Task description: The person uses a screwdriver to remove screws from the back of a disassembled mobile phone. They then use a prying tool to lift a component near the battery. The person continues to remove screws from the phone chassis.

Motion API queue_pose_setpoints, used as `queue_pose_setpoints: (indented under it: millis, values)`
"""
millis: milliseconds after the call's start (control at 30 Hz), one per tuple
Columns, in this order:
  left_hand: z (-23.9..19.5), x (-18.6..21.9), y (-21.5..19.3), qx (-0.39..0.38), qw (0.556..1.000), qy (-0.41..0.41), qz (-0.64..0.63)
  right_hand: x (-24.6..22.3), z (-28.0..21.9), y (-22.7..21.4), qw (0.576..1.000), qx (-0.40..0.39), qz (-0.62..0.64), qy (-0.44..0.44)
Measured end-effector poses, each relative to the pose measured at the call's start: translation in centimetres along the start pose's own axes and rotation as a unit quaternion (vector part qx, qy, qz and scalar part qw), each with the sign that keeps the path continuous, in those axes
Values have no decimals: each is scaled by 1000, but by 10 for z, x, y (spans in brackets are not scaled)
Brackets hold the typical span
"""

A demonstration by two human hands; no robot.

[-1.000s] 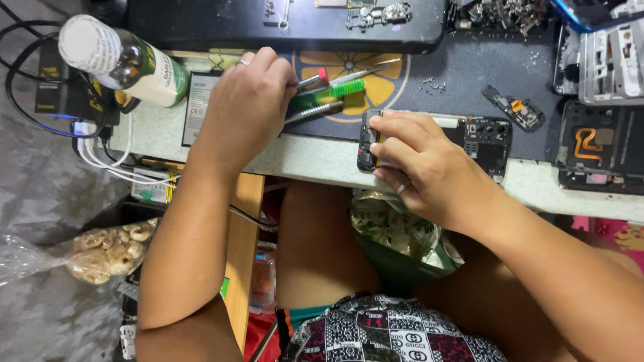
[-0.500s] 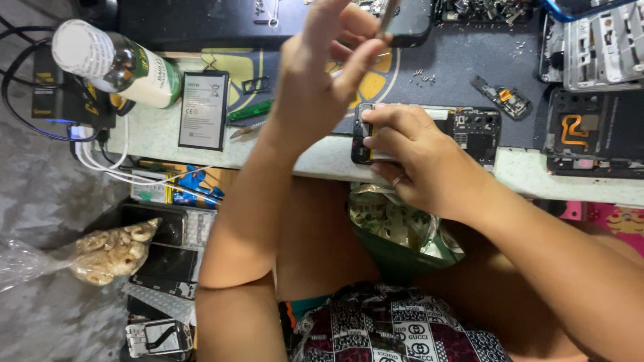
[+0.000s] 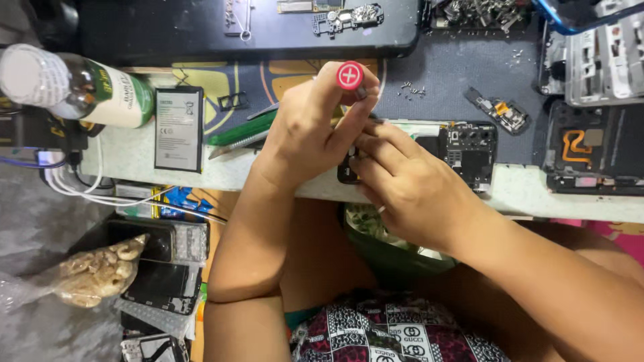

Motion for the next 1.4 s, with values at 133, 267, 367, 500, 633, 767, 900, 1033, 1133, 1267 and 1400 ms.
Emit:
queue_pose_setpoints:
  millis: [133,267,367,500,633,767,900,1033,1133,1267,1400]
  values:
    - [-5,1,1,27,998,36,-37,-3,3,-5,1000,-1,0,9]
    - [-4,2,5,57,992,80,-85,-3,5,-3,999,1,-53,7]
    - [-4,-1,13,37,995,71,-61,-4,4,-1,997,5,-74,1]
    - [-4,-5,20,17,997,47,-52,-5,4,1,997,-1,-72,3]
    - [-4,-6,21,4,998,40,-46,-5,4,-1,998,8,-66,10]
    - [-4,-7,24,1,998,45,-41,-4,4,0,998,-3,-64,14]
    - [-4,-8,26,-4,999,50,-16,-6,3,1,996,-6,-91,10]
    - [-4,-9,26,-4,999,50,0,-9,2,1,992,3,-122,3]
    - [-4,-10,26,0,999,47,-5,-9,1,2,991,-2,-133,2]
    - [-4,-9,25,1,999,45,-4,-12,1,1,991,8,-133,-4]
    - [-4,-9,23,4,999,32,-5,-12,1,-1,991,7,-131,-2]
Point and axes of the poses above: each hand's wrist, its own z-axis towards the middle knuckle, its own y-axis out of the palm, x = y × z, the point moved 7 cm from there along z, towards the middle knuckle, and after that the axes turned 7 degrees about y, right-handed, at the moved point
